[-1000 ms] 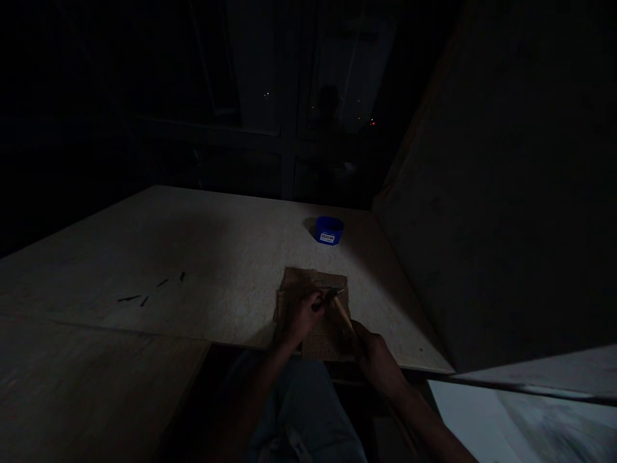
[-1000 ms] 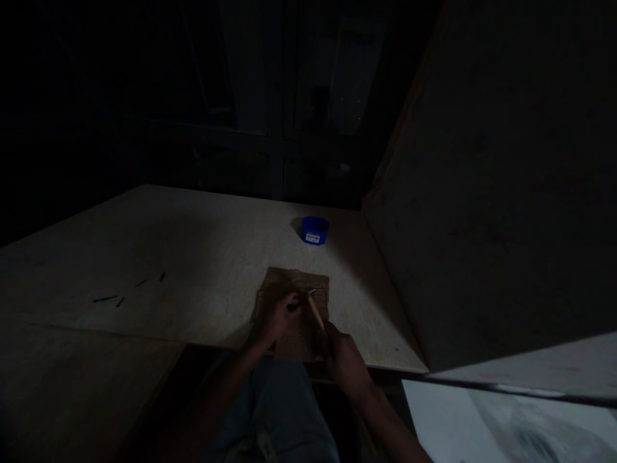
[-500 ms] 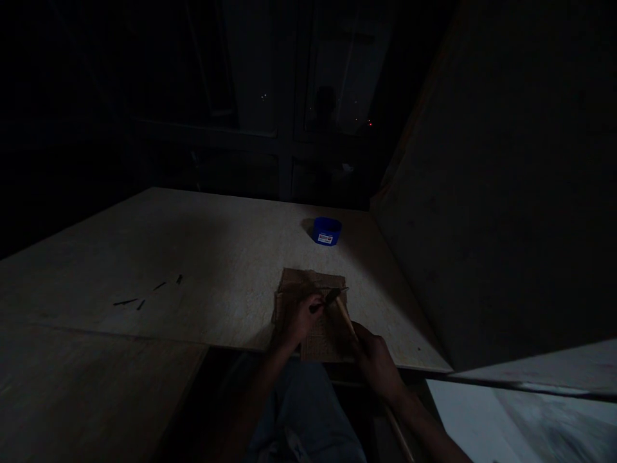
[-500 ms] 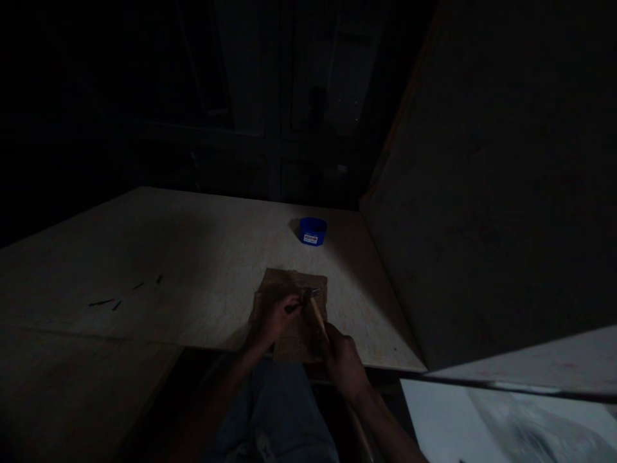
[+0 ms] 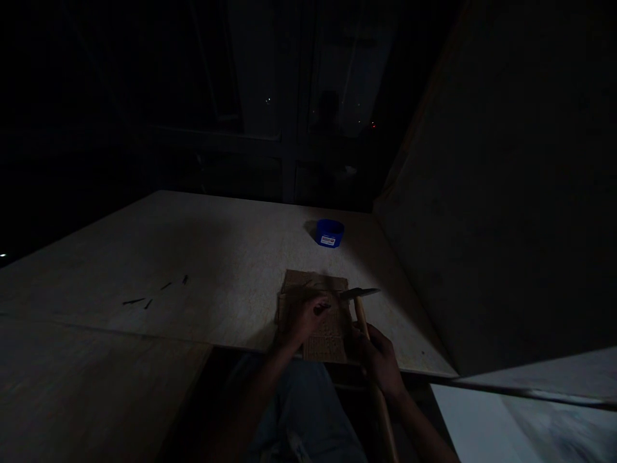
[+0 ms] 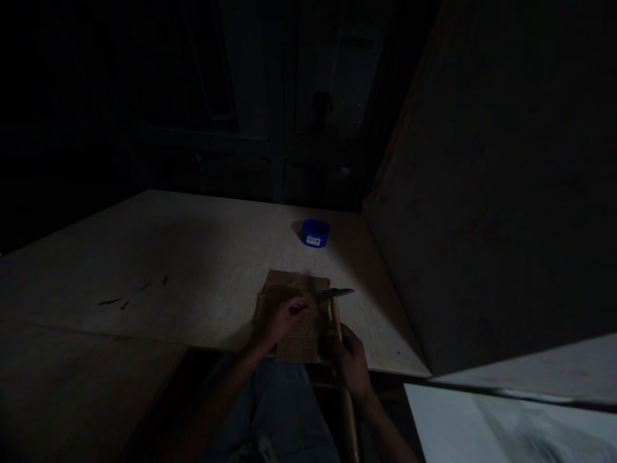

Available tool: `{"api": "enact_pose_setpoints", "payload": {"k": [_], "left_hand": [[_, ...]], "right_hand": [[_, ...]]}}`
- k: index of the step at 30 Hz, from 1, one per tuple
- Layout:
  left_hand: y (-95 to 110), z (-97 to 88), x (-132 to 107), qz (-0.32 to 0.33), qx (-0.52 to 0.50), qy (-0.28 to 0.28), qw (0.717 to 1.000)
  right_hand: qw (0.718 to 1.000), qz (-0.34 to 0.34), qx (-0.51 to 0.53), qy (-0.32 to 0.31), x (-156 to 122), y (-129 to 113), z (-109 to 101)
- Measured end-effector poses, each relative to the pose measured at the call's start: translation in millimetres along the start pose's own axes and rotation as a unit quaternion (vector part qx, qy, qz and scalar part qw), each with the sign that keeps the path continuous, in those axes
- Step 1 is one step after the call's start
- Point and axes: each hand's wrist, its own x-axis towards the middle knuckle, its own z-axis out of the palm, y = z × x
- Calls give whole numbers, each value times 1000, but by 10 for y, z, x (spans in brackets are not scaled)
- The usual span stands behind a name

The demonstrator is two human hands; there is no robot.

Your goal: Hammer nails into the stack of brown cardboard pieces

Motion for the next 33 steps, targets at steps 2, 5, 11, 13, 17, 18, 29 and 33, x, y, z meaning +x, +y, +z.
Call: {"api": "enact_pose_setpoints", "payload": {"k": [2,5,11,13,17,18,29,33], "left_hand": [[13,-4,9,-3,2,4,1000],[30,-11,19,4,8,19,1000],[68,11,26,-19,20,25,999],[72,23,24,-22,15,23,999],[61,34,18,-25,14,23,999],[58,32,15,-29,16,25,999],[163,-111,-44,-9,32,-6,999],[264,-506,-112,34,74,11,997]], "right_hand": [[1000,6,25,8,25,-6,9],[1000,4,30,7,46,-67,26],[999,11,47,-23,122,-142,120],[998,21,57,-21,178,-114,151],[996,32,89,-6,319,10,146],[995,35,96,-1,351,43,130],[987,62,148,16,411,131,17],[987,59,152,18,386,146,-10]]}}
